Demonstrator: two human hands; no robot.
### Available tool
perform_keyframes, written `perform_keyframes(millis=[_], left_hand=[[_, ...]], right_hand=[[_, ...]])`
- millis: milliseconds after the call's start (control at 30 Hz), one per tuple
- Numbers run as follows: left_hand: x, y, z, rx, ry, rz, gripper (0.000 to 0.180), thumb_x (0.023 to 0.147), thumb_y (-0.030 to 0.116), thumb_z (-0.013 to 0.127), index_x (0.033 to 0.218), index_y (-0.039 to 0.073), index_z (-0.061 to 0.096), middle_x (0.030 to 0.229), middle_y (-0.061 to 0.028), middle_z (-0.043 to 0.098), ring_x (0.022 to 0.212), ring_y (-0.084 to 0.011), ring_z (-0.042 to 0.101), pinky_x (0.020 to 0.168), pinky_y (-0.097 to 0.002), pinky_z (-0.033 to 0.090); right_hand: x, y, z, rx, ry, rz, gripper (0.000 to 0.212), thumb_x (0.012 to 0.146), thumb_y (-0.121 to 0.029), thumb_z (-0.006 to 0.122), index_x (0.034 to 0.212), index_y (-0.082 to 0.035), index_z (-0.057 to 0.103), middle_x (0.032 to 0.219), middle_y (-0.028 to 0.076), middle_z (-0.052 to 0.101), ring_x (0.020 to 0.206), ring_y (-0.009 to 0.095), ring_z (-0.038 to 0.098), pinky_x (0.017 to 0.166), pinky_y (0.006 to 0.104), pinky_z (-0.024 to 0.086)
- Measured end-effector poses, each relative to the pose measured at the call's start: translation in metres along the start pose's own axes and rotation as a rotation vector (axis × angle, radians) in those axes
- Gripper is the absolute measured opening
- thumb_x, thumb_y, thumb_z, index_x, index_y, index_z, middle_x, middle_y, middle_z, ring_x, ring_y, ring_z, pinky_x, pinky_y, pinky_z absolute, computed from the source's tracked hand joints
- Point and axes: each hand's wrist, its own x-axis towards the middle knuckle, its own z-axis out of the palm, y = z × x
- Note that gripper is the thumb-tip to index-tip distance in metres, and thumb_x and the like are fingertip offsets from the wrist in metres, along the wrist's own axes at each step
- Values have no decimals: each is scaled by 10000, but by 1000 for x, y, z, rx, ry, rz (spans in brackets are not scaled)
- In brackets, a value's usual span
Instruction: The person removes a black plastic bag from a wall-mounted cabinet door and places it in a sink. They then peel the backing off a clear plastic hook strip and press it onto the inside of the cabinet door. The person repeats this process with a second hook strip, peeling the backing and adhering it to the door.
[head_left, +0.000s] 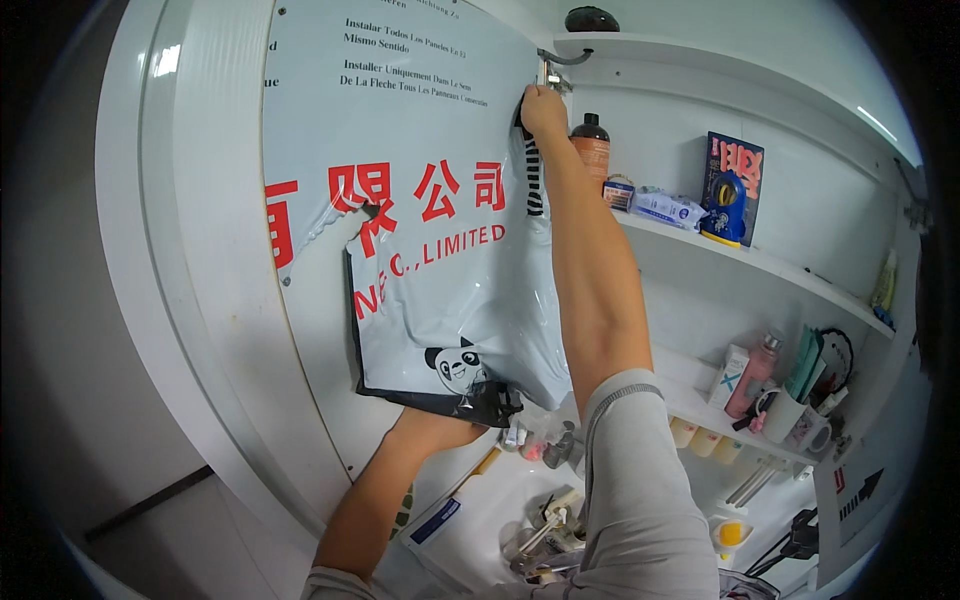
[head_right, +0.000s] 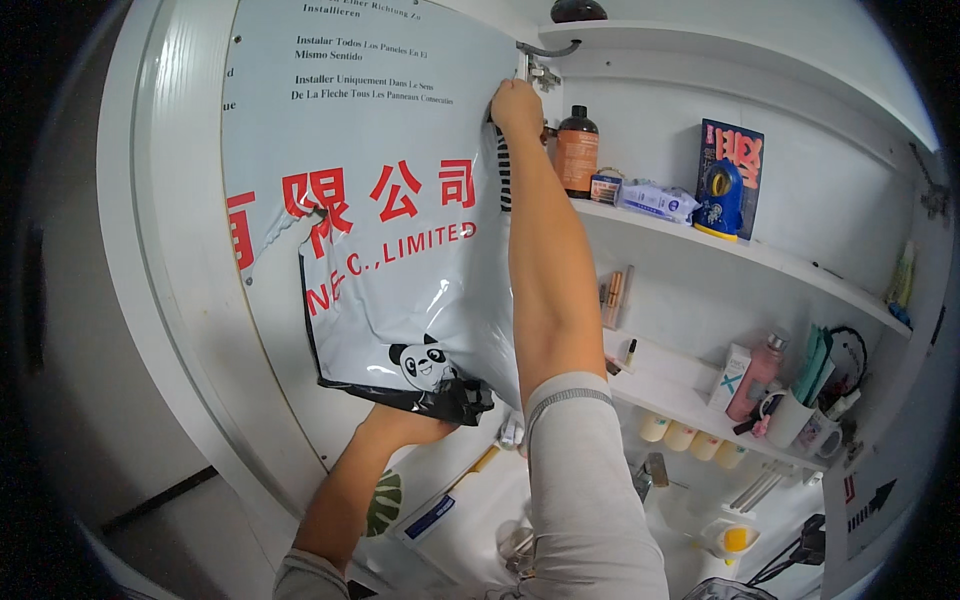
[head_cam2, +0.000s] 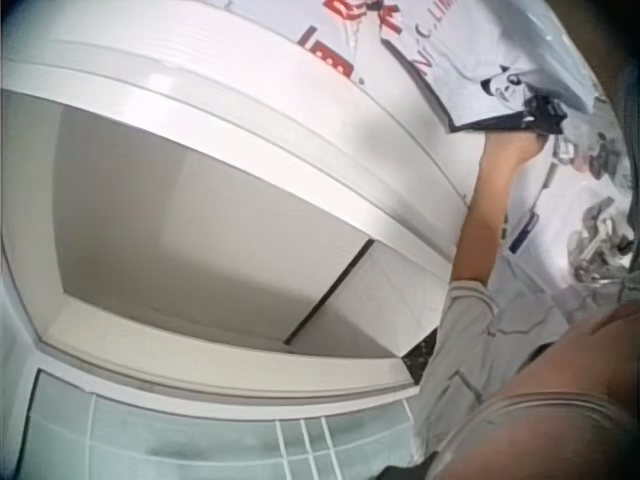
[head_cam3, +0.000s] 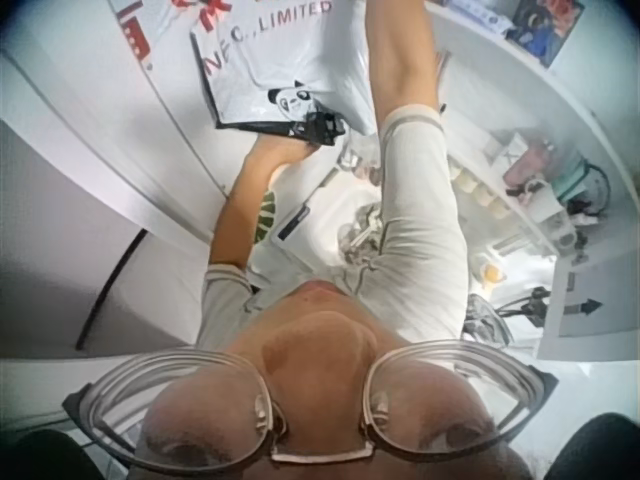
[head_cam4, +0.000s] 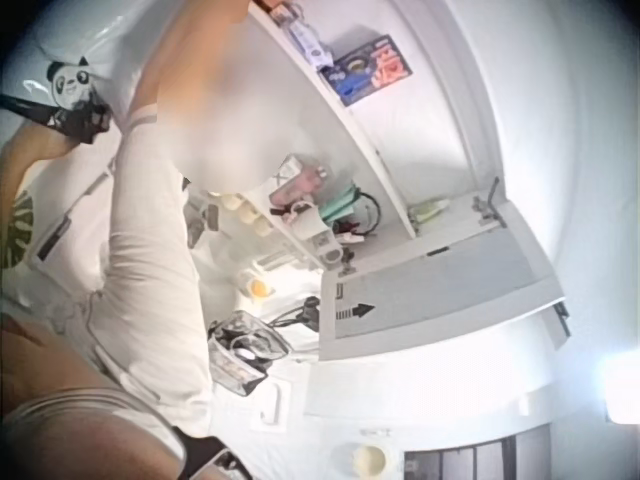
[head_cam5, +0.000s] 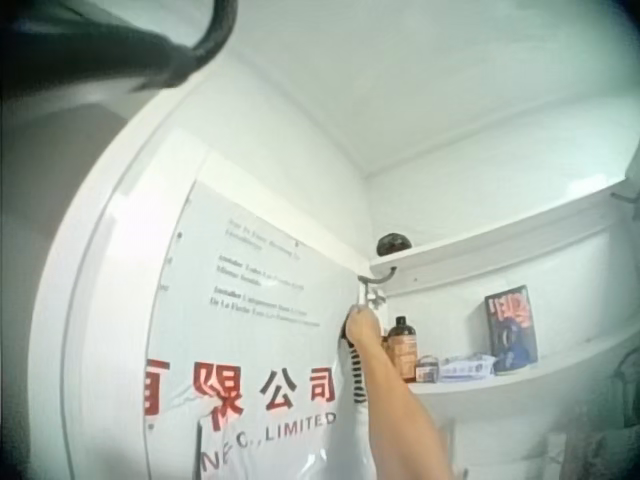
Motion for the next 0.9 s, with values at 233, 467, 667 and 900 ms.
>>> perform_keyframes(millis=[233, 467, 667, 900], left_hand=[[2, -1, 0, -75, -15, 4, 199, 751, 271, 569, 844, 96, 582, 850, -86, 616, 830, -283, 583, 725, -404, 460], [-2, -4, 6, -64, -16, -13, 250, 778, 329, 544, 884, 107, 587, 891, -72, 618, 862, -274, 585, 755, -402, 458], [3, 0, 3, -23, -33, 53, 148, 730, 229, 577, 807, 103, 576, 805, -83, 606, 768, -289, 578, 679, -410, 456], [2, -3, 4, -56, 10, 32, 182, 743, 267, 570, 836, 111, 582, 824, -79, 612, 803, -282, 582, 703, -408, 457]], right_hand=[[-34, -17, -17, 21, 115, -157, 299, 880, -289, 427, 869, -24, 566, 880, 215, 613, 846, 416, 570, 720, 483, 444], [-1, 17, -33, 317, -9, 66, 597, 783, -459, 553, 1067, 62, 485, 996, 241, 598, 937, 355, 587, 777, 412, 457], [7, -4, -6, 287, -173, 123, 617, 816, -425, 499, 1099, 123, 506, 1106, 296, 543, 1039, 399, 532, 889, 414, 407], [-38, -34, -16, 203, 74, -117, 326, 884, -270, 404, 900, 18, 555, 914, 255, 592, 875, 431, 552, 761, 461, 434]])
